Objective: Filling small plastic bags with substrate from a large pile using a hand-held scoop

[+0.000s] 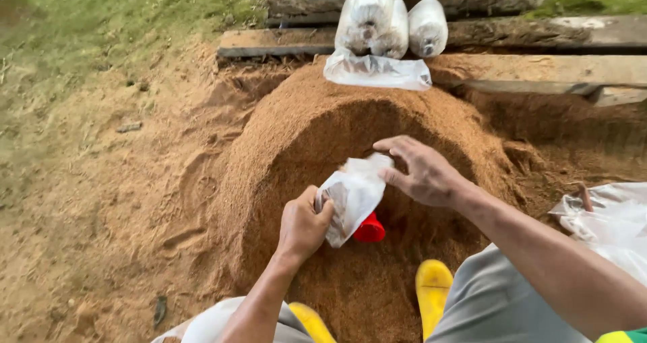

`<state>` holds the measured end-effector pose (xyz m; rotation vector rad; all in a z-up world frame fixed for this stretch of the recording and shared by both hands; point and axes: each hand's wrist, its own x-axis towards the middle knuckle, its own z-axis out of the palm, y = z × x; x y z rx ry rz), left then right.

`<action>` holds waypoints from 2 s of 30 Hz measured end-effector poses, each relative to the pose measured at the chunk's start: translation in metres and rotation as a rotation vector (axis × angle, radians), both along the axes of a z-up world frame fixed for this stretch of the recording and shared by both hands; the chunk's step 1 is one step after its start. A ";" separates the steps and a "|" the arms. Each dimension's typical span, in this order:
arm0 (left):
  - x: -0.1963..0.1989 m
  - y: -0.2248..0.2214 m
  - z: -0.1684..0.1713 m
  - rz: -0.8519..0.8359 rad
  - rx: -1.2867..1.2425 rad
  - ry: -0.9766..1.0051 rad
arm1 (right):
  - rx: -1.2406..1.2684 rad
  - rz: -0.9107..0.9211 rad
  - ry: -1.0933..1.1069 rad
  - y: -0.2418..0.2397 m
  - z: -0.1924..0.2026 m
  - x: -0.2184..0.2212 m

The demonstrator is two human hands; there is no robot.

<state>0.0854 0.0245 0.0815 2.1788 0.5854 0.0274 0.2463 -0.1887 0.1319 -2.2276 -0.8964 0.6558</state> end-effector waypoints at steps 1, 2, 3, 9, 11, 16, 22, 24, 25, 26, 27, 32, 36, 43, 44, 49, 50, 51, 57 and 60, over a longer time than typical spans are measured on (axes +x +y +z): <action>-0.003 0.003 0.002 0.044 0.050 -0.002 | 0.106 -0.051 0.053 0.002 0.003 -0.005; -0.005 0.007 0.003 0.089 0.100 -0.004 | 0.212 -0.102 0.107 0.005 0.006 -0.009; -0.007 0.008 0.003 0.094 0.101 0.002 | 0.212 -0.097 0.112 0.013 0.013 -0.021; -0.016 0.001 0.018 0.083 0.016 0.012 | -0.039 -0.084 0.149 0.044 0.001 -0.051; -0.022 -0.001 0.017 0.034 0.140 0.201 | 0.074 -0.082 -0.104 0.042 -0.013 -0.041; -0.020 0.001 0.019 -0.053 0.313 0.229 | 0.236 0.084 -0.369 0.043 -0.019 -0.042; -0.024 -0.008 0.002 -0.197 0.508 -0.092 | 0.255 0.162 -0.271 0.045 -0.015 -0.058; -0.027 -0.009 -0.004 -0.130 0.512 -0.138 | 0.227 0.075 -0.221 0.046 -0.012 -0.066; -0.026 -0.006 -0.004 -0.056 0.527 -0.210 | 0.133 -0.039 -0.085 0.048 -0.006 -0.070; -0.024 -0.004 -0.005 0.017 0.540 -0.282 | 0.039 -0.153 0.051 0.050 0.000 -0.074; -0.024 -0.004 -0.006 0.015 0.540 -0.283 | 0.038 -0.155 0.052 0.048 -0.019 -0.070; -0.030 0.010 -0.009 0.066 0.661 -0.194 | -0.174 -0.170 -0.346 0.036 -0.086 -0.030; -0.029 0.014 0.019 0.068 0.603 -0.098 | -0.163 -0.272 -0.253 0.036 -0.039 -0.032; -0.025 -0.002 0.009 -0.214 0.732 -0.185 | 0.045 -0.056 -0.259 0.039 -0.031 -0.048; -0.025 -0.005 0.004 -0.165 0.779 -0.273 | 0.076 -0.106 -0.248 0.038 -0.034 -0.046; -0.027 -0.003 0.004 -0.078 0.796 -0.280 | -0.284 -0.102 -0.012 0.042 -0.017 -0.054; -0.028 -0.005 0.003 -0.067 0.763 -0.255 | -0.362 -0.015 -0.032 0.041 -0.023 -0.056; -0.028 -0.006 0.004 -0.072 0.760 -0.252 | -0.364 -0.018 -0.027 0.039 -0.031 -0.052; -0.025 -0.018 0.035 -0.159 0.612 -0.090 | -0.042 0.059 -0.461 0.037 -0.030 -0.042; -0.023 -0.021 0.027 -0.288 0.553 -0.018 | 0.027 0.216 -0.386 0.038 -0.026 -0.050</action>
